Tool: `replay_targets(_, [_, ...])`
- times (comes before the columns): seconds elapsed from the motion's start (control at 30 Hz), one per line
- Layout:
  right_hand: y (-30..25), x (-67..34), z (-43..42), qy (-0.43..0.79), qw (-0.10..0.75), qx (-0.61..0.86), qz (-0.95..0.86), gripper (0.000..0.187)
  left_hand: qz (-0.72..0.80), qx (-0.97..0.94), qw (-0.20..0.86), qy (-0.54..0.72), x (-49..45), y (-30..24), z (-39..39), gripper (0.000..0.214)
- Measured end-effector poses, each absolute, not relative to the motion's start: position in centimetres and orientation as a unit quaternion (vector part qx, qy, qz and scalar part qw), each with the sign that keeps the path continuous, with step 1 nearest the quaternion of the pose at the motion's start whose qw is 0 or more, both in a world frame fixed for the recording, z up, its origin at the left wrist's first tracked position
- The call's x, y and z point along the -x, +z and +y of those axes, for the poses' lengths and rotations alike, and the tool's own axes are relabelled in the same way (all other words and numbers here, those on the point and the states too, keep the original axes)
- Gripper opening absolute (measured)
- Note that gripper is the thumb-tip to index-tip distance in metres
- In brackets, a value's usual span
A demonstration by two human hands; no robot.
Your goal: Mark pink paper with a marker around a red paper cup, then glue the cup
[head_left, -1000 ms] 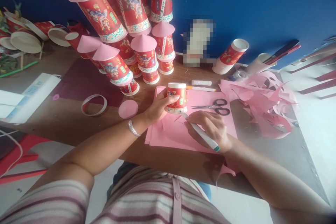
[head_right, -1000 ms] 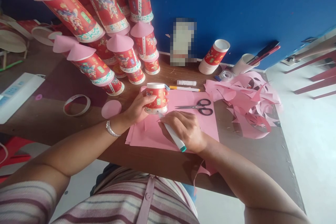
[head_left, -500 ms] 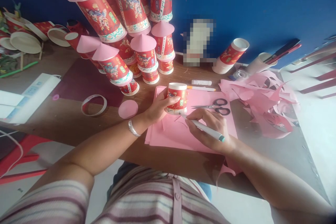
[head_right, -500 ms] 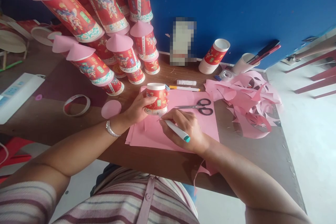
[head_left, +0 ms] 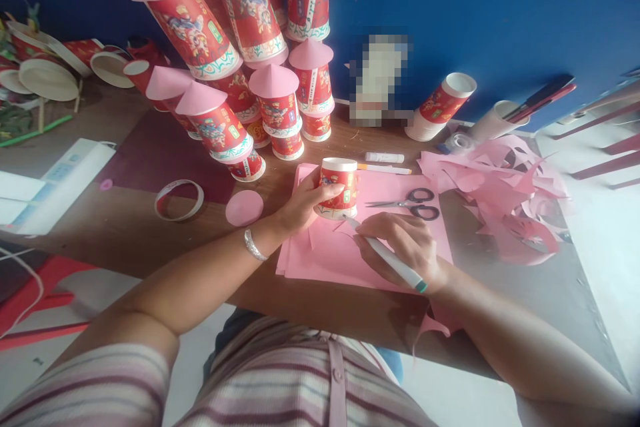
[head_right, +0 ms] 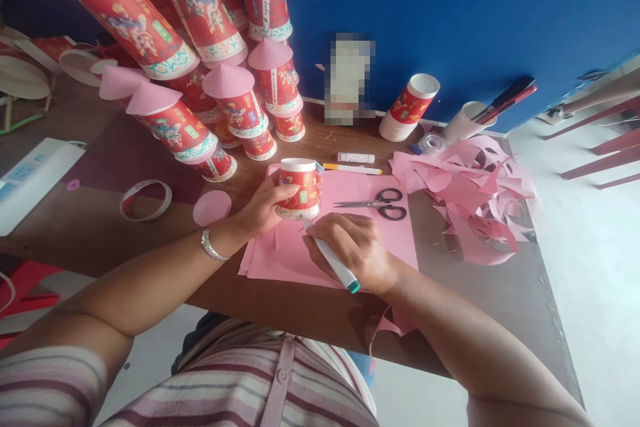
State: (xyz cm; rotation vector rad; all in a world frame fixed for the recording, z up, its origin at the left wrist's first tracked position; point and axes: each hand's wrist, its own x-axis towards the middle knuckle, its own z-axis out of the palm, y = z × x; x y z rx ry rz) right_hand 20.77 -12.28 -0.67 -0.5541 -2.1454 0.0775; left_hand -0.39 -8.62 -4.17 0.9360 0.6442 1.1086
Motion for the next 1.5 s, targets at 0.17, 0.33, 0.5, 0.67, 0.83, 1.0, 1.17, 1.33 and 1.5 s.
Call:
replay_targets(0.17, [-1.02, -20.8, -12.27, 0.018, 0.444, 0.222, -0.868, 0.021, 0.285, -0.418, 0.71, 0.489, 0.45, -4.09, -8.73, 0.042])
replay_targets(0.33, [-1.16, -20.86, -12.28, 0.018, 0.443, 0.219, -0.869, 0.026, 0.285, -0.426, 0.708, 0.487, 0.5, -4.04, -8.7, 0.04])
replay_targets(0.5, [-1.23, -20.85, -12.27, 0.016, 0.445, 0.219, -0.868, 0.024, 0.287, -0.425, 0.704, 0.492, 0.44, -4.09, -8.66, 0.04])
replay_targets(0.67, [-1.07, -20.78, -12.35, 0.017, 0.443, 0.216, -0.87, 0.024, 0.286, -0.423, 0.704, 0.494, 0.47, -4.05, -8.66, 0.04])
replay_targets(0.83, [-1.03, -20.77, -12.4, 0.023, 0.44, 0.216, -0.871, 0.026, 0.29, -0.426, 0.701, 0.494, 0.49, -4.11, -8.65, 0.041])
replay_targets(1.0, [-0.91, -20.71, -12.38, 0.027, 0.435, 0.224, -0.872, 0.023, 0.288, -0.422, 0.702, 0.496, 0.43, -4.15, -8.67, 0.039])
replay_targets(1.17, [-0.85, -20.69, -12.35, 0.031, 0.436, 0.225, -0.871, 0.02, 0.287, -0.416, 0.706, 0.496, 0.45, -4.09, -8.68, 0.04])
replay_targets(1.33, [-0.99, -20.71, -12.27, 0.025, 0.434, 0.225, -0.872, 0.02, 0.298, -0.411, 0.706, 0.494, 0.51, -4.11, -8.72, 0.04])
replay_targets(1.5, [-0.92, -20.69, -12.2, 0.02, 0.442, 0.234, -0.866, 0.019, 0.296, -0.411, 0.705, 0.497, 0.57, -4.16, -8.73, 0.038])
